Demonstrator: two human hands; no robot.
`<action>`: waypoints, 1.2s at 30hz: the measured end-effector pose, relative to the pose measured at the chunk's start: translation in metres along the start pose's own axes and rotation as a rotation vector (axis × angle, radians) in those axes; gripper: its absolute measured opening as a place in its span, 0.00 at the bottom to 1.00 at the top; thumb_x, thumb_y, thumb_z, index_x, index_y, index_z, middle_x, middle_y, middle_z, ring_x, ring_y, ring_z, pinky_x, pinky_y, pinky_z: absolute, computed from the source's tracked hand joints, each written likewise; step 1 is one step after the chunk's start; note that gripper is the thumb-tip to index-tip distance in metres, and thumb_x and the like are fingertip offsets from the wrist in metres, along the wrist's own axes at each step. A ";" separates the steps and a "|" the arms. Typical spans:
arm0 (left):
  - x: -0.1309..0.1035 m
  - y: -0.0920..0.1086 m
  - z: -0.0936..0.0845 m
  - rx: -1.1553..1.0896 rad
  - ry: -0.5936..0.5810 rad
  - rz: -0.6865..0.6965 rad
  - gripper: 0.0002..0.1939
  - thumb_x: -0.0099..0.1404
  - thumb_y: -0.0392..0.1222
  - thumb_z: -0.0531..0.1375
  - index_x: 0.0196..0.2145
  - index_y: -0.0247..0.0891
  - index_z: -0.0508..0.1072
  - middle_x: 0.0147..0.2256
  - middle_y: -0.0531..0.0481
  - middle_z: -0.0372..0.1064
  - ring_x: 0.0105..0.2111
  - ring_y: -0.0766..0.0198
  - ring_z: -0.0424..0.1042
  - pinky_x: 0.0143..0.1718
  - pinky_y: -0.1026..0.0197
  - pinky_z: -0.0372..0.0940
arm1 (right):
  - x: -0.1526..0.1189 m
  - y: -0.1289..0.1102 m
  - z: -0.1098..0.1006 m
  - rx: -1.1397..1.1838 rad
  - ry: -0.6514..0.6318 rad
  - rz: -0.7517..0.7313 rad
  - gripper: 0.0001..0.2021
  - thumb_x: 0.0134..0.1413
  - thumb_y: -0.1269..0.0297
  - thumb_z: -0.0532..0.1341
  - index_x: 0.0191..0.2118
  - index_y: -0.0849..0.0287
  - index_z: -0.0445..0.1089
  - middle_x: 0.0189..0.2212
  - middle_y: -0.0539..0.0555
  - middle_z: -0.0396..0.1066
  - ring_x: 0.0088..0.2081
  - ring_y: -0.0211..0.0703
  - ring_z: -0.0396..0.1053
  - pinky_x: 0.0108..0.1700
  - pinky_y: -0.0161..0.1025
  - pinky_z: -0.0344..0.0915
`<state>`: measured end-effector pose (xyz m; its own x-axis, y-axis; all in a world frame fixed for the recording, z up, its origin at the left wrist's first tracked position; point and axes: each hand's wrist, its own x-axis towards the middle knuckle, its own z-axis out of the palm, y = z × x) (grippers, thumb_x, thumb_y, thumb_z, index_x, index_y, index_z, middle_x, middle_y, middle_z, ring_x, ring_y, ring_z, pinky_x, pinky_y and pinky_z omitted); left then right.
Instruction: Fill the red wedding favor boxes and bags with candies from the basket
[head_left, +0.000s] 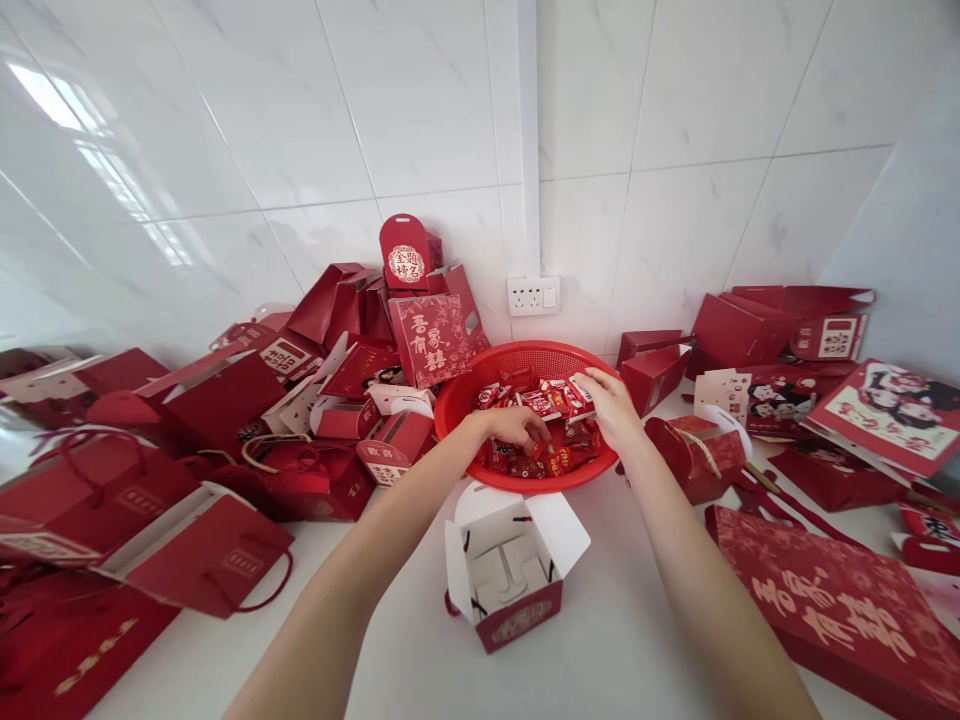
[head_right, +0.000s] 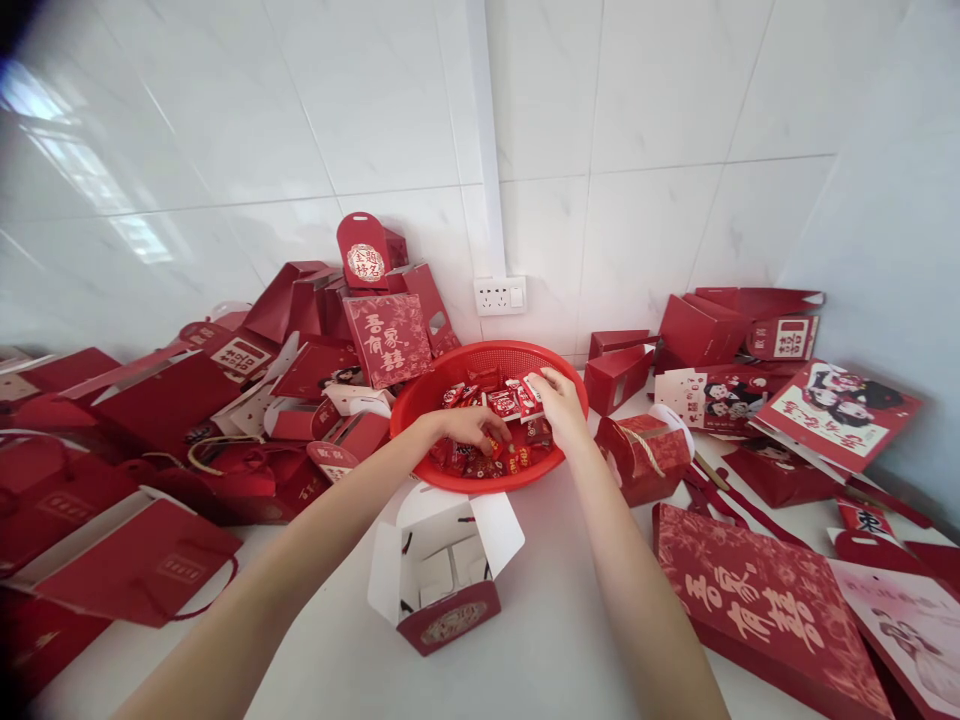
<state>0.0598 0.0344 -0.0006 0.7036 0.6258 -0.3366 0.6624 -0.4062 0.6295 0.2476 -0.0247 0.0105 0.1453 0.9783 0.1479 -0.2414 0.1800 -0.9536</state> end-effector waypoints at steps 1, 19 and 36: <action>0.000 0.002 0.001 0.010 -0.013 -0.006 0.21 0.49 0.36 0.68 0.43 0.38 0.82 0.36 0.51 0.81 0.37 0.60 0.77 0.40 0.65 0.68 | 0.000 0.000 0.000 0.006 0.000 0.006 0.18 0.37 0.47 0.72 0.26 0.52 0.69 0.22 0.48 0.73 0.26 0.45 0.71 0.26 0.40 0.67; -0.009 0.014 0.001 -0.022 -0.145 -0.058 0.18 0.43 0.39 0.72 0.36 0.40 0.82 0.31 0.53 0.79 0.33 0.59 0.76 0.40 0.61 0.69 | -0.001 -0.001 0.001 0.036 0.004 0.015 0.20 0.34 0.46 0.74 0.26 0.53 0.68 0.22 0.47 0.72 0.27 0.45 0.72 0.31 0.42 0.70; -0.006 0.007 -0.008 -0.186 0.345 0.091 0.25 0.47 0.28 0.65 0.45 0.36 0.81 0.49 0.47 0.78 0.52 0.52 0.74 0.58 0.56 0.64 | 0.001 -0.001 0.000 0.067 0.037 0.009 0.18 0.33 0.50 0.75 0.25 0.54 0.69 0.23 0.46 0.71 0.26 0.41 0.68 0.27 0.38 0.65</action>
<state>0.0583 0.0332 0.0109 0.6083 0.7927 -0.0388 0.5215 -0.3624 0.7725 0.2476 -0.0241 0.0116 0.1776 0.9756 0.1287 -0.3066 0.1791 -0.9348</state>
